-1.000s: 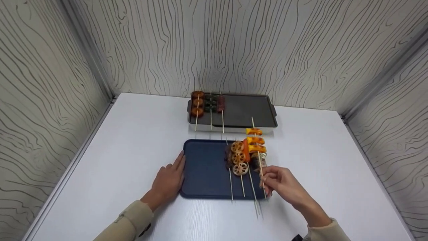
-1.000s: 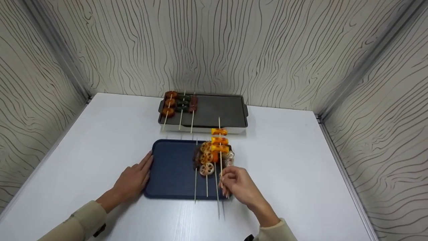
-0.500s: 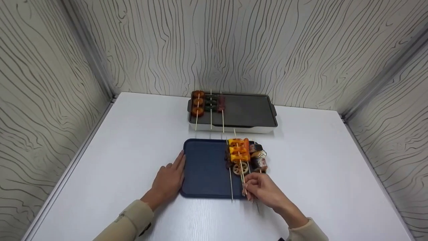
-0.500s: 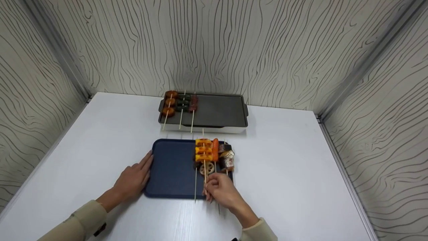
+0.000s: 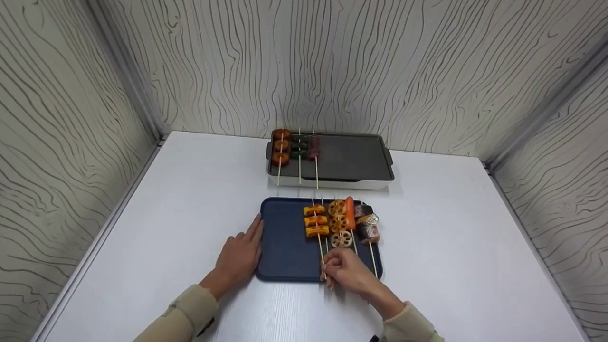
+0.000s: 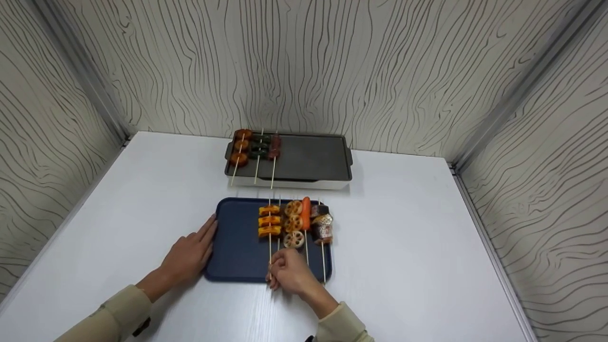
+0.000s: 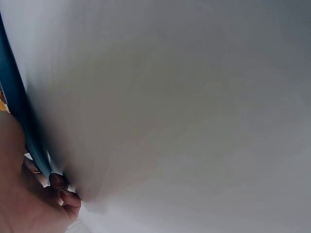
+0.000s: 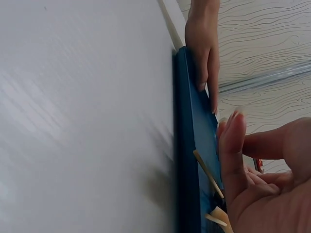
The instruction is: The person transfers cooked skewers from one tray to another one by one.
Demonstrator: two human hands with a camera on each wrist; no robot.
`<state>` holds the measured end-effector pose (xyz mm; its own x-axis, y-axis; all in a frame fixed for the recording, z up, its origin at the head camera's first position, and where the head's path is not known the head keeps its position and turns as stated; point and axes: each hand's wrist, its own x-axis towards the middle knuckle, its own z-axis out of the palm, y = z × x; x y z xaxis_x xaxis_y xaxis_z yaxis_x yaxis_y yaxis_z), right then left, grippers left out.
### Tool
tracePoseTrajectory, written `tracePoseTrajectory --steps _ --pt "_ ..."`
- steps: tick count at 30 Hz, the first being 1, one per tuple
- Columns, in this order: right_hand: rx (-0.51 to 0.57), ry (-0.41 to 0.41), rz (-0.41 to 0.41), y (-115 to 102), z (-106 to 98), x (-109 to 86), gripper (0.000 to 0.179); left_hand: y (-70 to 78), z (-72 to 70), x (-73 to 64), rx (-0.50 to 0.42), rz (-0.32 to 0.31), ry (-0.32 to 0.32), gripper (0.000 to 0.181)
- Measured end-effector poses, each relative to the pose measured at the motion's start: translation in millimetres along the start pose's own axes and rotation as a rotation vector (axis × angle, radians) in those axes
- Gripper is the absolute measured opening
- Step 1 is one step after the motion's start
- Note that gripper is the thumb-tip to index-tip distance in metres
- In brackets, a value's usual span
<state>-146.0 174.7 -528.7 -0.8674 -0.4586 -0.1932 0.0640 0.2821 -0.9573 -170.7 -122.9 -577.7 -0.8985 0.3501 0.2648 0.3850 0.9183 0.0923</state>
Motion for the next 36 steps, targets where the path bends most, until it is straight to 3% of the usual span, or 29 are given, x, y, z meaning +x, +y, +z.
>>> tracePoseTrajectory --steps 11,20,26,36 --pt "-0.014 0.068 0.02 3 11 9.7 0.014 -1.1 1.3 -1.2 -0.036 -0.014 -0.042 0.053" --pt "-0.19 0.046 0.039 -11 4 3.8 0.023 -1.2 1.8 -1.7 -0.029 0.004 -0.007 0.053" --pt "-0.324 0.056 -0.019 -31 -12 -5.3 0.025 -2.2 2.3 -2.1 -0.016 0.017 0.019 0.053" --pt "-0.515 0.222 -0.061 -56 -64 -23.3 0.028 -1.6 1.1 0.3 -0.029 0.005 -0.023 0.053"
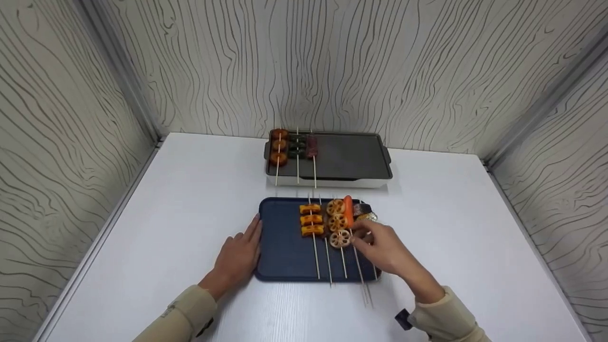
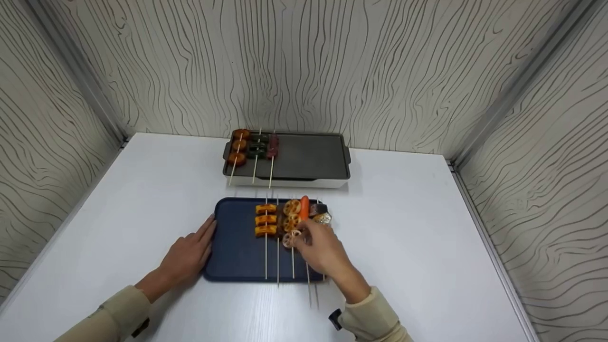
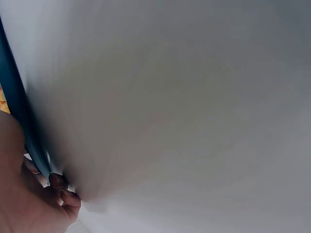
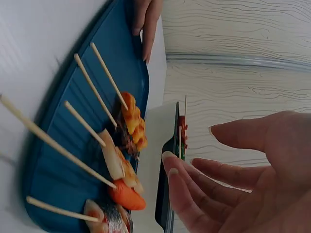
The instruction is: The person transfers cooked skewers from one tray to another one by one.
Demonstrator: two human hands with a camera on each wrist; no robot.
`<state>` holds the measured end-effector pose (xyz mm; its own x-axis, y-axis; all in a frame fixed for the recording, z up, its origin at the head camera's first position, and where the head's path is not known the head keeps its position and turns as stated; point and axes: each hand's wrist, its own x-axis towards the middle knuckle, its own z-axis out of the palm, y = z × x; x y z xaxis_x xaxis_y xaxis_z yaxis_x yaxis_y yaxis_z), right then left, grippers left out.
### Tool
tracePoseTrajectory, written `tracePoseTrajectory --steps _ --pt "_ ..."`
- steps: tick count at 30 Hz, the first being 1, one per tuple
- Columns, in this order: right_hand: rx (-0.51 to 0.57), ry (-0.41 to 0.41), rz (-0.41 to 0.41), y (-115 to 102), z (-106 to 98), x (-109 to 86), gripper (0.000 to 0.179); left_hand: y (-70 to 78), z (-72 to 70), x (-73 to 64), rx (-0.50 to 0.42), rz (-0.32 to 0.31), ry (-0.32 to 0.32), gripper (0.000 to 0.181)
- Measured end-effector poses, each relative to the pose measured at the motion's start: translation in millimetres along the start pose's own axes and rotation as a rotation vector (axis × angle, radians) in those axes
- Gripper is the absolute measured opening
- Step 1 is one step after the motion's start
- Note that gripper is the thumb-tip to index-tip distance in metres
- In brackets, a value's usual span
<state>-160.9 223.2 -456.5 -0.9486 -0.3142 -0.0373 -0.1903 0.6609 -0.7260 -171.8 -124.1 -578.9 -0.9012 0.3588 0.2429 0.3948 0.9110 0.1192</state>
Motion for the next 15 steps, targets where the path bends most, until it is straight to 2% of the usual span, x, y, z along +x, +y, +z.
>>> tracePoseTrajectory --steps 7,12,15 --pt "-0.099 0.039 0.067 26 -22 2.2 0.041 -0.2 0.2 1.1 -0.015 0.0 -0.01 0.053" --pt "-0.173 0.043 0.118 50 -24 4.6 0.047 -0.2 -0.4 0.5 -0.019 -0.001 -0.01 0.053" --pt "-0.176 0.046 0.15 62 -19 5.9 0.051 0.0 -0.3 0.1 -0.015 -0.001 -0.001 0.053"
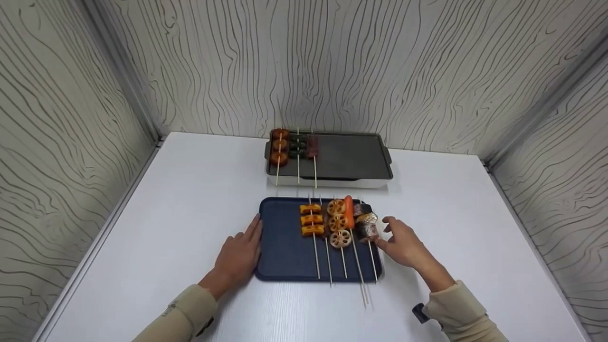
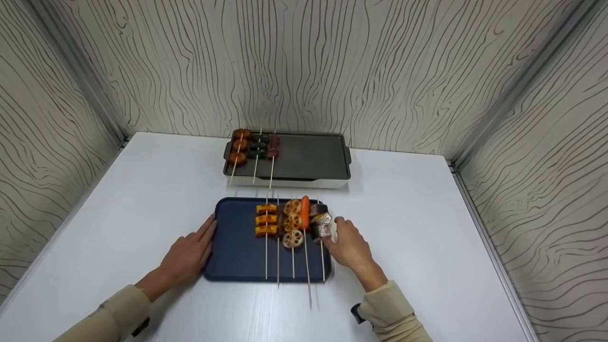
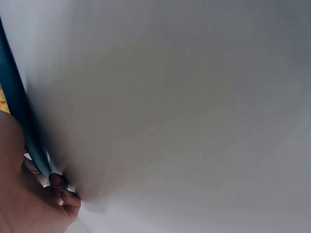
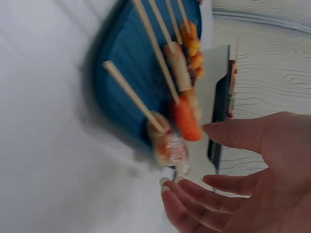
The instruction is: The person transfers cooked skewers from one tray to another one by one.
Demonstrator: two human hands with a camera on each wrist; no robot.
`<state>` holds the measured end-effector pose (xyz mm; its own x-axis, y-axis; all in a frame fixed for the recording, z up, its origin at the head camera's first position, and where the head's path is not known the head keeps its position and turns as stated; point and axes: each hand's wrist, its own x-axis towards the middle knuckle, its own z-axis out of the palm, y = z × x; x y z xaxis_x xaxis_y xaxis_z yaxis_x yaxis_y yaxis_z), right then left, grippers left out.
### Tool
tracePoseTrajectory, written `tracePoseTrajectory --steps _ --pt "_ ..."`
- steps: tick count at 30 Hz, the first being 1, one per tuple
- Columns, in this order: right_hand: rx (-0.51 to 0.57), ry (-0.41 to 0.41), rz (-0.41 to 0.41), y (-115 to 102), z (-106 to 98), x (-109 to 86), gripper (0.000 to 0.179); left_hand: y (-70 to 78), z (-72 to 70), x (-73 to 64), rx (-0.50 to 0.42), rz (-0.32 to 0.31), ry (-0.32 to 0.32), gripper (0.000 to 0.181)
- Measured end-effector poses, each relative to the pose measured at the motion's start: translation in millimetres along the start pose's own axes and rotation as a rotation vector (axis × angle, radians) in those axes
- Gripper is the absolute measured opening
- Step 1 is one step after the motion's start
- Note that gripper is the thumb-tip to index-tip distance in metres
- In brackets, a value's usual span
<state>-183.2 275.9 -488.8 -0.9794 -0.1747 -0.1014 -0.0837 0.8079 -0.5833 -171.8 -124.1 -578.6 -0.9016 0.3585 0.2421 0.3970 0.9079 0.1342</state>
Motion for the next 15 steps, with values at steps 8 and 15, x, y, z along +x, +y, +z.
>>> tracePoseTrajectory --steps 8,15 --pt "0.133 0.014 0.102 25 24 3.0 0.027 1.6 -0.7 1.0 -0.005 0.012 0.034 0.052" --pt "0.249 0.017 0.152 34 36 7.8 0.005 0.3 -3.4 -0.6 -0.015 0.013 0.018 0.052"
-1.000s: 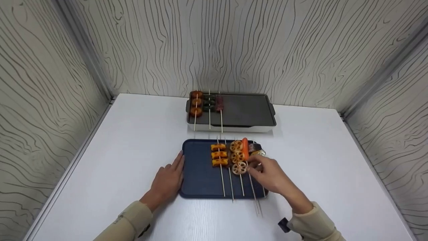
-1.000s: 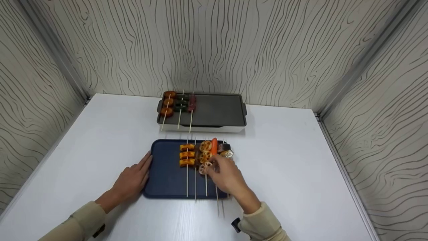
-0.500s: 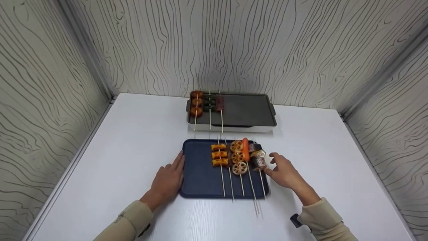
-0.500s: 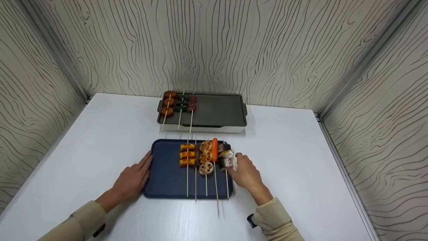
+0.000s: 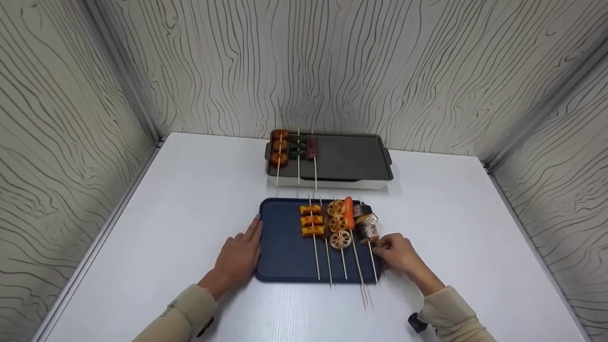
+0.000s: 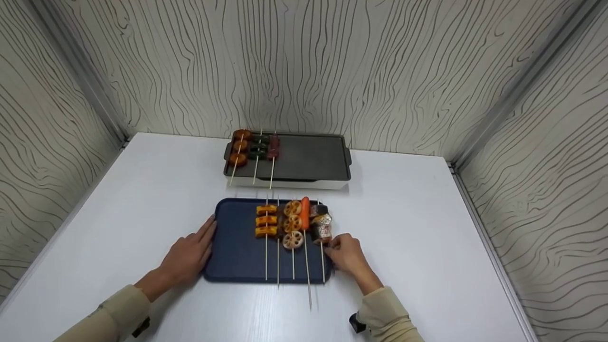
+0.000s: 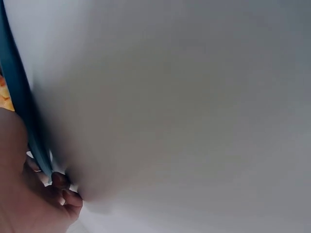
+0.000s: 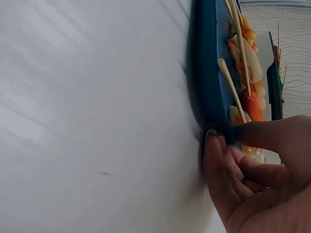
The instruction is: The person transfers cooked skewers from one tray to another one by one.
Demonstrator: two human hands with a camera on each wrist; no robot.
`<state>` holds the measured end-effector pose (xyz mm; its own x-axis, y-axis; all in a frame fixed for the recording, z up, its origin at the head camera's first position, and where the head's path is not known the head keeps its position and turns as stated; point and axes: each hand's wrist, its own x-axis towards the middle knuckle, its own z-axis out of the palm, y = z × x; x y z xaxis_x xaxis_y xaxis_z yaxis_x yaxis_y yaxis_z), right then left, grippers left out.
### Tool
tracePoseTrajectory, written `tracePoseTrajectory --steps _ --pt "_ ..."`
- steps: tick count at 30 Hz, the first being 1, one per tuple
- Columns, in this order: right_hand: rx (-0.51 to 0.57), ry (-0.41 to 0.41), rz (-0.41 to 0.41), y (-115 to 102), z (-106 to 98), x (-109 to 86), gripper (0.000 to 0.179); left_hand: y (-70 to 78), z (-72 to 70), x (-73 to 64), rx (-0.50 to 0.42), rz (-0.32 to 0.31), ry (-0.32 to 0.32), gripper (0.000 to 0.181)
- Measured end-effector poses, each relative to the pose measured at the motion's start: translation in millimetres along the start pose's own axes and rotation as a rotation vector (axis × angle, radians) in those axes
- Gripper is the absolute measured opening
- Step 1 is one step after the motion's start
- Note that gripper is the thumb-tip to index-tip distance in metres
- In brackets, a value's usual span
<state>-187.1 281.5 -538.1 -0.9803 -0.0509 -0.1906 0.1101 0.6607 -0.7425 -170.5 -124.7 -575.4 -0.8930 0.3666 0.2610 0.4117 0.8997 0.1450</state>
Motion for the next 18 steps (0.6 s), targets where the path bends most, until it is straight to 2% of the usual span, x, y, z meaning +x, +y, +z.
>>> tracePoseTrajectory --steps 5,8,13,18 --pt "0.074 -0.041 0.008 6 1 3.9 0.009 -0.1 -7.2 4.0 -0.069 -0.043 -0.093 0.052" --pt "0.091 -0.06 0.01 8 -1 5.1 0.011 2.4 -13.3 9.7 -0.137 -0.082 -0.119 0.052" --pt "0.127 -0.079 0.023 11 -3 5.5 0.013 15.1 -26.7 31.6 -0.241 -0.113 -0.045 0.044" --pt "0.193 -0.059 0.021 13 0 5.1 0.013 35.9 -50.4 69.0 -0.398 -0.103 -0.002 0.037"
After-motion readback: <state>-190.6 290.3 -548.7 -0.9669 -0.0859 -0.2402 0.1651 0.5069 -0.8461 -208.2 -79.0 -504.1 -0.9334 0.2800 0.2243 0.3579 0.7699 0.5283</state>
